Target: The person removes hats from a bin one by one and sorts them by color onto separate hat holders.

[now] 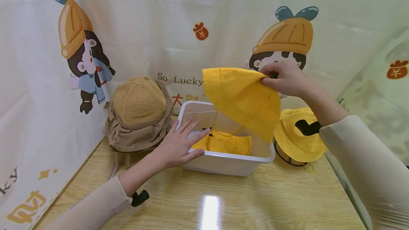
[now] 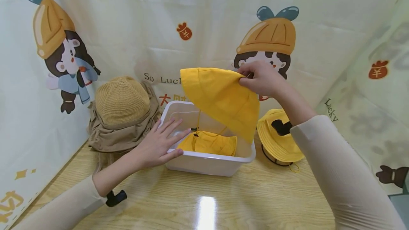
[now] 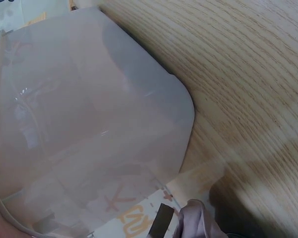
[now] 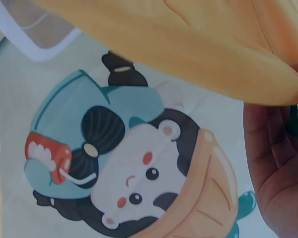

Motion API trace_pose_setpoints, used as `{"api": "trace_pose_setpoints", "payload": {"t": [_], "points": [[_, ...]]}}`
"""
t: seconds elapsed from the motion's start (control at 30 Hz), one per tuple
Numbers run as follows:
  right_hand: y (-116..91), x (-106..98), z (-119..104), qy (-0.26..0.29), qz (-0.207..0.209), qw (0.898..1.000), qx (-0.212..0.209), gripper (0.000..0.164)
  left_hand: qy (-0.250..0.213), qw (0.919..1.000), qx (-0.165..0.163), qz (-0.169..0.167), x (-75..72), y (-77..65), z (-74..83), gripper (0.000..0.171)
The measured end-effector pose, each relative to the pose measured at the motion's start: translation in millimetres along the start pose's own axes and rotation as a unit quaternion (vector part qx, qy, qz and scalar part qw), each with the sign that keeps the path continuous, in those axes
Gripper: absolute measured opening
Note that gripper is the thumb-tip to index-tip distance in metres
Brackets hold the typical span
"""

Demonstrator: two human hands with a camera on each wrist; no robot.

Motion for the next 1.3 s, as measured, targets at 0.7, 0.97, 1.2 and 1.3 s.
{"api": "trace_pose_setpoints", "payload": {"t": [0.7, 0.97, 1.2, 1.3], "points": [[-29, -57, 30, -0.053, 0.028, 0.997, 0.043, 0.014, 0.001, 1.0000, 0.000, -0.002, -0.3, -1.4, 1.2, 0.066], [-44, -82, 47, -0.040, 0.052, 0.996, 0.067, 0.011, -0.001, 1.0000, -0.002, 0.004, -0.7, -3.8, 0.0, 0.066], [-59, -107, 68, -0.033, 0.063, 0.992, 0.106, 0.013, 0.002, 1.0000, -0.001, 0.009, -2.7, -1.3, 2.5, 0.066], [-64, -119, 79, -0.053, 0.073, 0.987, 0.129, 0.014, 0.003, 1.0000, -0.005, 0.002, -1.9, -0.6, 2.0, 0.066]]}}
Point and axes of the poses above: each hand's wrist, its own y-axis towards the middle knuckle, its own x-axis out of the palm, z = x × y, the point moved 9 cm from there along y, towards the middle knuckle, and after that the axes turned 10 degrees about z, right-handed, at the moved point
